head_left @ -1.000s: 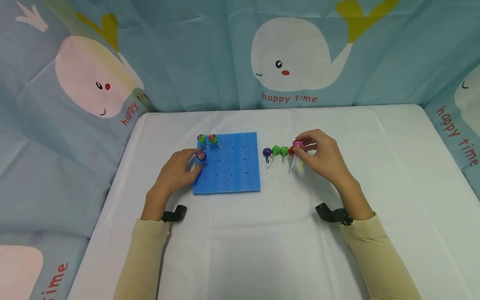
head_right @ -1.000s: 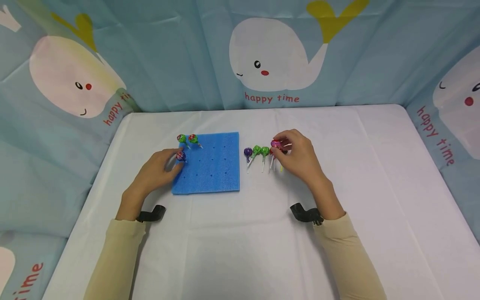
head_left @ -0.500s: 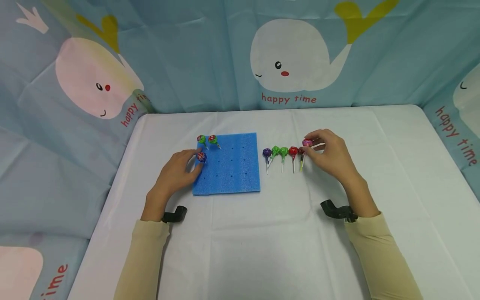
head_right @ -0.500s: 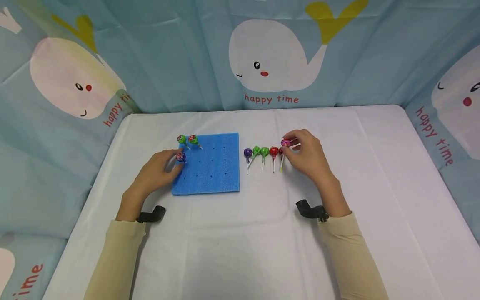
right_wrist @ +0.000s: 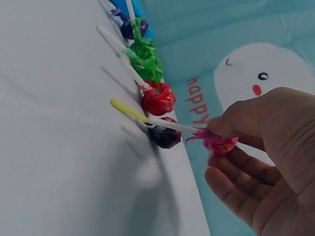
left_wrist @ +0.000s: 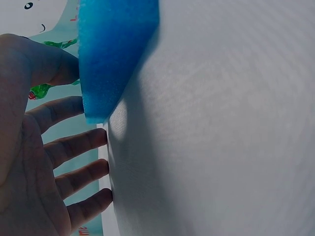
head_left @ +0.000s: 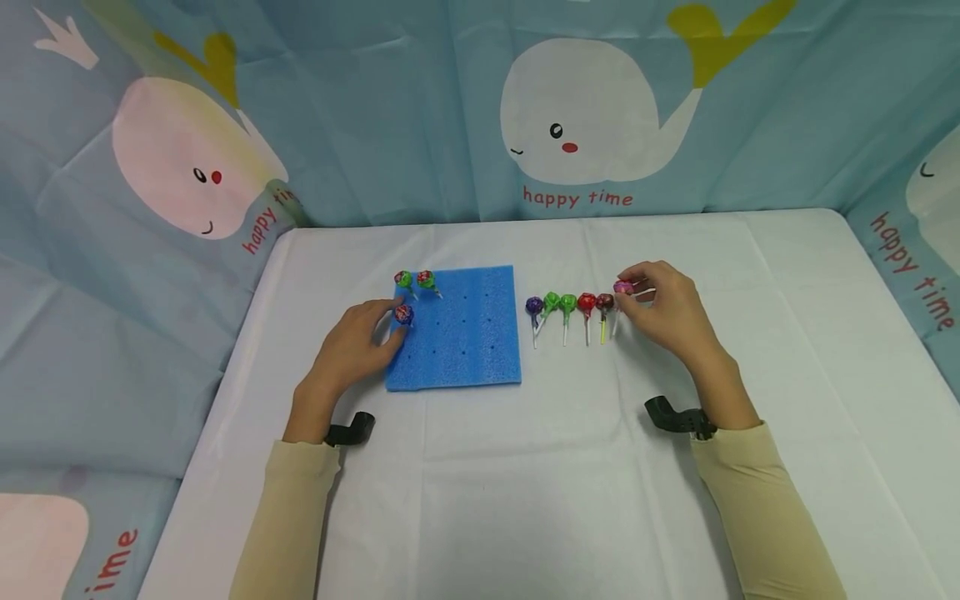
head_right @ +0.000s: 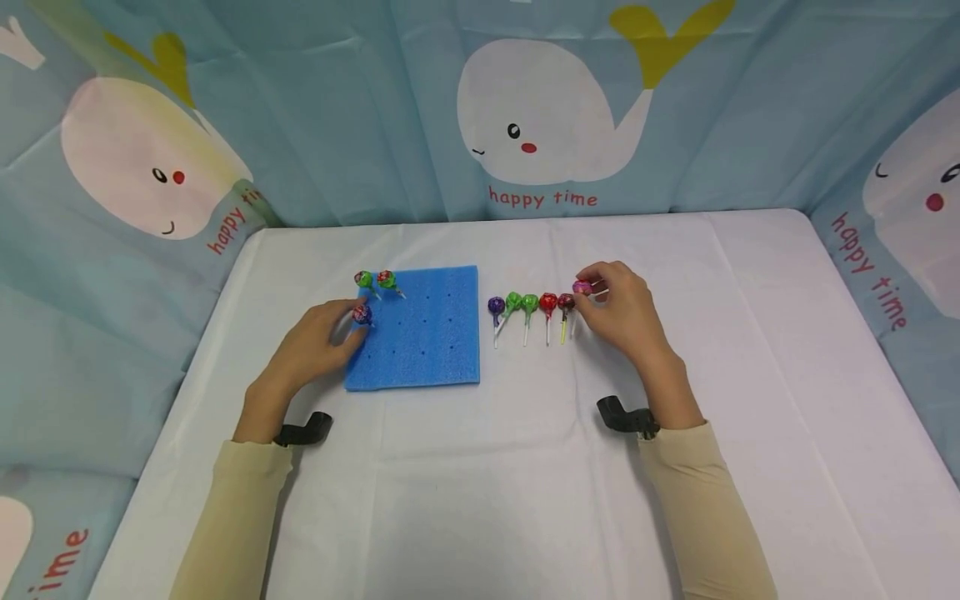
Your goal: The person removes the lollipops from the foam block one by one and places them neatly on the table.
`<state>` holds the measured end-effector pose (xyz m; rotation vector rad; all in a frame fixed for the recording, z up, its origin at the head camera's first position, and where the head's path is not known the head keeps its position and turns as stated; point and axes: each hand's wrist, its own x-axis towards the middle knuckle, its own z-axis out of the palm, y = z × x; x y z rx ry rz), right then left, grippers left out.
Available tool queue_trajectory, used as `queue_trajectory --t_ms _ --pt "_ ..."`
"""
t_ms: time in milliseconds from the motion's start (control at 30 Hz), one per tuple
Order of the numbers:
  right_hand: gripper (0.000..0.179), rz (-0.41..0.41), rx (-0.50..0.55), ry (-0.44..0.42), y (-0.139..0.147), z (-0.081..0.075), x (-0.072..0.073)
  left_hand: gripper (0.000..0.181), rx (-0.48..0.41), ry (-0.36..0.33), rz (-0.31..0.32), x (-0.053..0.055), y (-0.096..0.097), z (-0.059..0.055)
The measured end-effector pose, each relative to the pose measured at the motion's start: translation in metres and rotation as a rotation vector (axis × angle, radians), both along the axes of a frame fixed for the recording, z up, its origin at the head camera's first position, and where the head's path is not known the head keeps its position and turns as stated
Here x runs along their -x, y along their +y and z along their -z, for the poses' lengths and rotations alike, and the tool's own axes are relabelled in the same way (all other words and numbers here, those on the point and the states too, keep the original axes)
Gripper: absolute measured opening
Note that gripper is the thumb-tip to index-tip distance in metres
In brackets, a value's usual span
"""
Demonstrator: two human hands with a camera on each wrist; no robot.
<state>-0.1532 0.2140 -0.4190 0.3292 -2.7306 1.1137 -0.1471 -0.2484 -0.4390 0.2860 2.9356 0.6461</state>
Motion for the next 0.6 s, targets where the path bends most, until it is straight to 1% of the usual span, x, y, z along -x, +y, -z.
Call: queue_trajectory --t_ms 367,600 --pt "0.027 0.021 -0.065 -0.019 0.0034 0.0086 0.0019 0.060 -0.002 0.005 -0.002 -0.0009 0.0016 -0.0009" --pt "0.030 0.034 -0.098 -0.047 0.0035 0.0104 0.0021 0.060 0.007 0.009 0.001 0.0001 0.0013 0.0003"
